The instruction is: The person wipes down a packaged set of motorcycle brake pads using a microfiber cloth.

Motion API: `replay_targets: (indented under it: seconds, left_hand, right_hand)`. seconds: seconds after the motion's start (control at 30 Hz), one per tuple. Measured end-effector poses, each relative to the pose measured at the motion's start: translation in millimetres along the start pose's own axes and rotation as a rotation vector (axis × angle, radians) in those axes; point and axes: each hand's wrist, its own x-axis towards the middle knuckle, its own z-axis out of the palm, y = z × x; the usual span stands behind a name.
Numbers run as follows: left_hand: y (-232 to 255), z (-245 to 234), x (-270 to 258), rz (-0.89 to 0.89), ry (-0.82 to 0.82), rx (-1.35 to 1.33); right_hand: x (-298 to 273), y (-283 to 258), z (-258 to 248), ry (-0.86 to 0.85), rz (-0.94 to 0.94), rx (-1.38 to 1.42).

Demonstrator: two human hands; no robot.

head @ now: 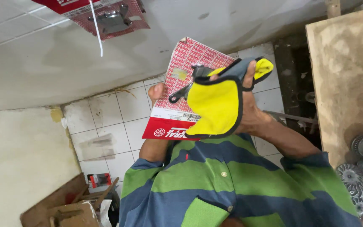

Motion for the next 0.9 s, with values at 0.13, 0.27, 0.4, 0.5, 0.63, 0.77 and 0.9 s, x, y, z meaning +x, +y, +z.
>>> replay_targets:
  seconds: [0.13,0.27,0.4,0.5,0.63,0.77,0.9]
  left_hand:
    - [-1.0,-4.5,-4.0,-0.003,0.021,0.005]
    - [3.6,-3.8,-1.7,0.0,0.024,0.024]
    - [2.3,-8.7,-3.4,0.004,0.034,0.025]
    - [5.9,-12.9,-1.1,0.007,0.032,0.038]
    - [5.1,-55.1,-23.6,0.008,0.045,0.036]
    - [17.3,-100.6,-72.1,0.004,0.043,0.055]
    - [22.2,-108.0,-91.5,0.001,0.052,0.057]
  right_hand:
    - [39.6,-42.3,-48.2,-0.044,0.06,-0.43]
    - [16.2,-14.2,-26.1,0.06,-0.214,-0.471]
    - [42.2,-43.5,-57.3,-0.006,-0.018,-0.372]
    - [-12.1,15.0,-0.8,-0.048,-0.247,-0.69]
    - [25.7,-22.7,-43.0,0.089,-0.136,-0.42]
    - [12.7,-9.2,-30.9,0.035,-0.033,-0.091]
    - [18.9,-15.2,-36.2,0.111,-0.332,-0.494]
